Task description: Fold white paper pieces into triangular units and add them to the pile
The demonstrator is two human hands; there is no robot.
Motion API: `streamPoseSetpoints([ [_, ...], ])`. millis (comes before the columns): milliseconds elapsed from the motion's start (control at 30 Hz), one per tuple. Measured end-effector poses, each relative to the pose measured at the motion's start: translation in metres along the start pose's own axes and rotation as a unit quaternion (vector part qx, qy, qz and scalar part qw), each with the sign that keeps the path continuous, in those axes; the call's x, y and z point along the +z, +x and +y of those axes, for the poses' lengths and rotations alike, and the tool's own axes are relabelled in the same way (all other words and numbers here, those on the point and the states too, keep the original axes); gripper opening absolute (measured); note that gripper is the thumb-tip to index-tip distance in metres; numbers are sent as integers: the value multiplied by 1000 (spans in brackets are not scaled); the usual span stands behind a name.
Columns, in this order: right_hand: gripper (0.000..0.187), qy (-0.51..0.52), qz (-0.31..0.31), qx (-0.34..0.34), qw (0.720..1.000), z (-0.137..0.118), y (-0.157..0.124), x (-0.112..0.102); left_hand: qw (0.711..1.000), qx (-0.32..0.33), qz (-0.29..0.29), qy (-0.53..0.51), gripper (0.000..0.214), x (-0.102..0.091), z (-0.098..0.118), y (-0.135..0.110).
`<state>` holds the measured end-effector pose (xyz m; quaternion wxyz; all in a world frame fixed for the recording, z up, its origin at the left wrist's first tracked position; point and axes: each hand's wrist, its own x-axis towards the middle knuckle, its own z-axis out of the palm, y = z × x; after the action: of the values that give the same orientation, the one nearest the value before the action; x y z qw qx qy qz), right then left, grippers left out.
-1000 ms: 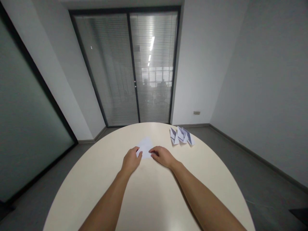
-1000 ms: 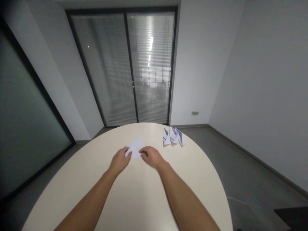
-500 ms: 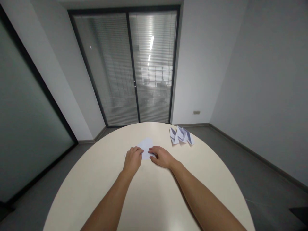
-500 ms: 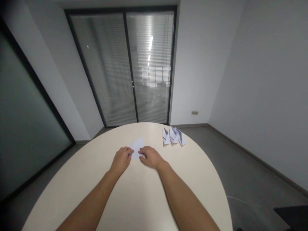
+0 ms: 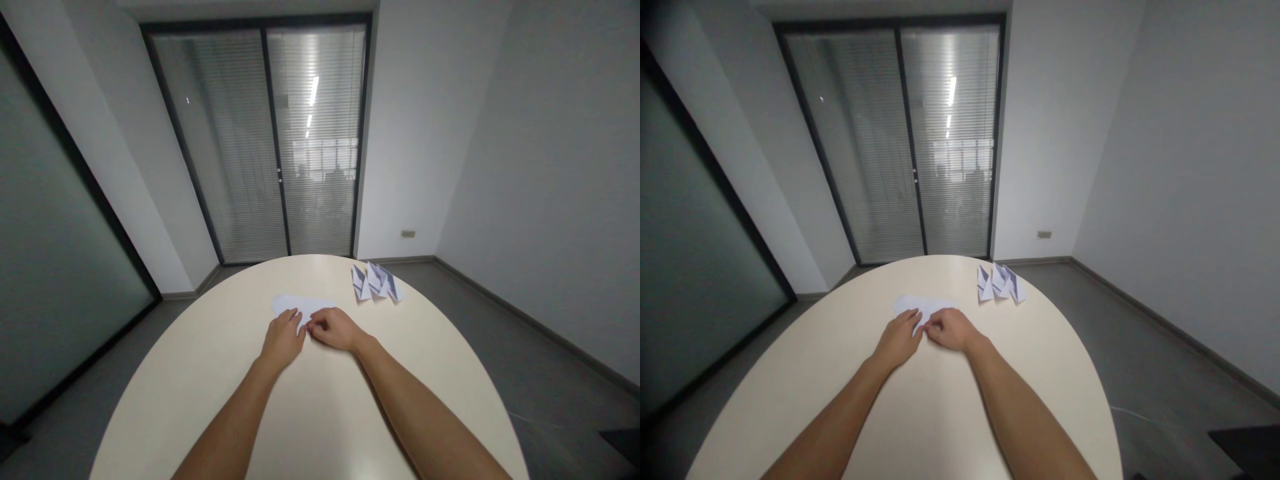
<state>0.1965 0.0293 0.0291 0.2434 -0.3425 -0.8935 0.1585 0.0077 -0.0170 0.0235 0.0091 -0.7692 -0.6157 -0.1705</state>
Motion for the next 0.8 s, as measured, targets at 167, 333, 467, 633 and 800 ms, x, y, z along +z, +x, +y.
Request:
streamPoseSetpoints([
  [167,25,-24,49,-7,999,2,0,1,1000,16,-3,-18,43,0,-8,0],
  [333,23,-87,71,37,993,4,1,-2,998,46,-11,-50,41,-2,-8,-1],
  [467,28,-122,61,76,988,-2,1,-7,998,45,-4,-42,38,-5,-1,-2],
  [633,32,-107,64,65,990,-9,2,-10,1000,6,5,3,36,-8,9,-4],
  [800,35,-60,28,45,997,-11,1,-9,999,-26,0,27,39,-7,9,-4],
])
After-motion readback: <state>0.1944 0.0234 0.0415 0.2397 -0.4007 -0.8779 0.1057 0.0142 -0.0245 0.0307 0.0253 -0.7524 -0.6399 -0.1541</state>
